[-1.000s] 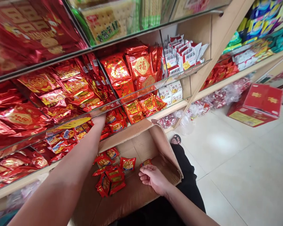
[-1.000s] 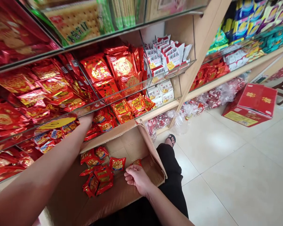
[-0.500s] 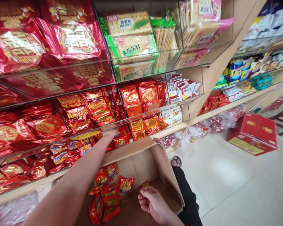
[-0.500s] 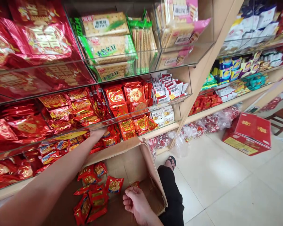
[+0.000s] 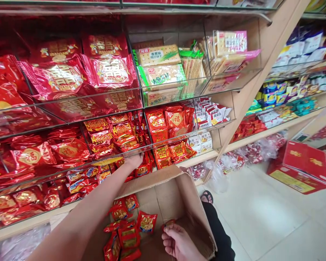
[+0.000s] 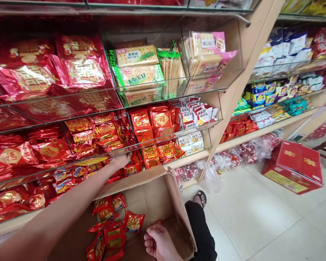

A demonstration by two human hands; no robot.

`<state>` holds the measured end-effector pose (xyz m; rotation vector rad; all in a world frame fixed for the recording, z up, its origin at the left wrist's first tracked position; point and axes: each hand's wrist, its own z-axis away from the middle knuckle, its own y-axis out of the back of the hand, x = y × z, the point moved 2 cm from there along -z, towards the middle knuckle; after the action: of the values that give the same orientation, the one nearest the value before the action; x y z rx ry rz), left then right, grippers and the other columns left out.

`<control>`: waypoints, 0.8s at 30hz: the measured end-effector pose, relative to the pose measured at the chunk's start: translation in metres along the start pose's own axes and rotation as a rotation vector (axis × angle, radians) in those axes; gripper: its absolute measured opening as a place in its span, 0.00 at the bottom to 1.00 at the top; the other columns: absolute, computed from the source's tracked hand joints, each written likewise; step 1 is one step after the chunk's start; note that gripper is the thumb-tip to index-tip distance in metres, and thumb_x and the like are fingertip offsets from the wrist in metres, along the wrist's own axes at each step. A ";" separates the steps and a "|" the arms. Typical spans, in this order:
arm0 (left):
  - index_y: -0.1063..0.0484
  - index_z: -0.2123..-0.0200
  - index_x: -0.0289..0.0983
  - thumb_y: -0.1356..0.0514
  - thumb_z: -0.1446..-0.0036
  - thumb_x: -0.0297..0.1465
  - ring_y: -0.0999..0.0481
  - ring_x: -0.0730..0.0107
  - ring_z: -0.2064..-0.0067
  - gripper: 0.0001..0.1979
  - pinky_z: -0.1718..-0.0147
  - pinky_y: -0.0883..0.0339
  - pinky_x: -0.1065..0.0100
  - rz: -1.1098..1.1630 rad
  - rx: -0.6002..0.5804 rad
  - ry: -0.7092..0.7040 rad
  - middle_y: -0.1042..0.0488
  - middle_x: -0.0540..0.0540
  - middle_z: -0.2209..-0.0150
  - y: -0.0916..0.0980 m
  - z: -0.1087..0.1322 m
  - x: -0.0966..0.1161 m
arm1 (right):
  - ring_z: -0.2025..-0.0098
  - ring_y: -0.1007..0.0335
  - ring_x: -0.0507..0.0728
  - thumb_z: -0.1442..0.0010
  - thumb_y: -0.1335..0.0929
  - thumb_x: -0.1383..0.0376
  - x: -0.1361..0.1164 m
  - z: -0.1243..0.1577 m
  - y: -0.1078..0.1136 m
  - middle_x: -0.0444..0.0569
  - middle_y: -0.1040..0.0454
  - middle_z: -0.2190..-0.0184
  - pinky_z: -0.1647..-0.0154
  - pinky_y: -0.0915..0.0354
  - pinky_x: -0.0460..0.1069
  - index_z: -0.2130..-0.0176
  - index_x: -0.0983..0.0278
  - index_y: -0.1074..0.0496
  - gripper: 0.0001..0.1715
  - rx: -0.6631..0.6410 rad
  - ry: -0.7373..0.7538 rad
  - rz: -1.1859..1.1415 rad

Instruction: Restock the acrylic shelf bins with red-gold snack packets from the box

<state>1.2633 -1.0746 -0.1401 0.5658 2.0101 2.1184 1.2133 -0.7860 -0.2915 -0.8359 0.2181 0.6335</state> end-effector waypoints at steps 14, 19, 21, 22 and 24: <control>0.32 0.60 0.45 0.55 0.45 0.32 0.31 0.69 0.62 0.14 0.60 0.39 0.69 0.288 -0.333 -0.632 0.28 0.47 0.64 -0.022 0.219 0.012 | 0.80 0.35 0.46 0.59 0.29 0.62 0.007 0.001 0.004 0.44 0.29 0.79 0.79 0.43 0.41 0.73 0.65 0.36 0.14 -0.022 0.008 0.017; 0.48 0.44 0.39 0.51 0.53 0.24 0.46 0.57 0.44 0.30 0.46 0.53 0.53 0.039 -0.396 -0.335 0.42 0.42 0.45 -0.136 0.217 -0.014 | 0.81 0.35 0.46 0.60 0.28 0.62 0.006 0.003 0.003 0.44 0.28 0.80 0.79 0.43 0.41 0.73 0.65 0.36 0.15 -0.029 -0.003 0.028; 0.46 0.45 0.40 0.53 0.53 0.21 0.47 0.56 0.43 0.30 0.46 0.57 0.48 -0.024 -0.392 -0.230 0.40 0.41 0.46 -0.161 0.212 -0.019 | 0.81 0.35 0.46 0.60 0.28 0.63 0.005 0.004 0.004 0.44 0.28 0.79 0.79 0.43 0.41 0.73 0.65 0.36 0.16 -0.019 0.001 0.024; 0.44 0.46 0.40 0.54 0.53 0.20 0.46 0.56 0.44 0.29 0.47 0.58 0.47 -0.032 -0.384 -0.201 0.39 0.41 0.47 -0.167 0.211 -0.021 | 0.81 0.35 0.46 0.61 0.28 0.63 0.005 0.005 0.005 0.44 0.28 0.79 0.78 0.43 0.41 0.73 0.65 0.35 0.16 -0.012 0.003 0.021; 0.39 0.49 0.38 0.57 0.52 0.18 0.43 0.57 0.46 0.27 0.47 0.59 0.47 -0.016 -0.361 -0.182 0.36 0.39 0.51 -0.169 0.212 -0.023 | 0.80 0.35 0.46 0.61 0.28 0.63 0.005 0.005 0.008 0.44 0.28 0.79 0.78 0.42 0.41 0.72 0.65 0.35 0.16 -0.004 0.003 0.015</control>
<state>1.3419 -0.8743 -0.3057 0.6483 1.4862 2.2527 1.2123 -0.7765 -0.2951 -0.8397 0.2266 0.6472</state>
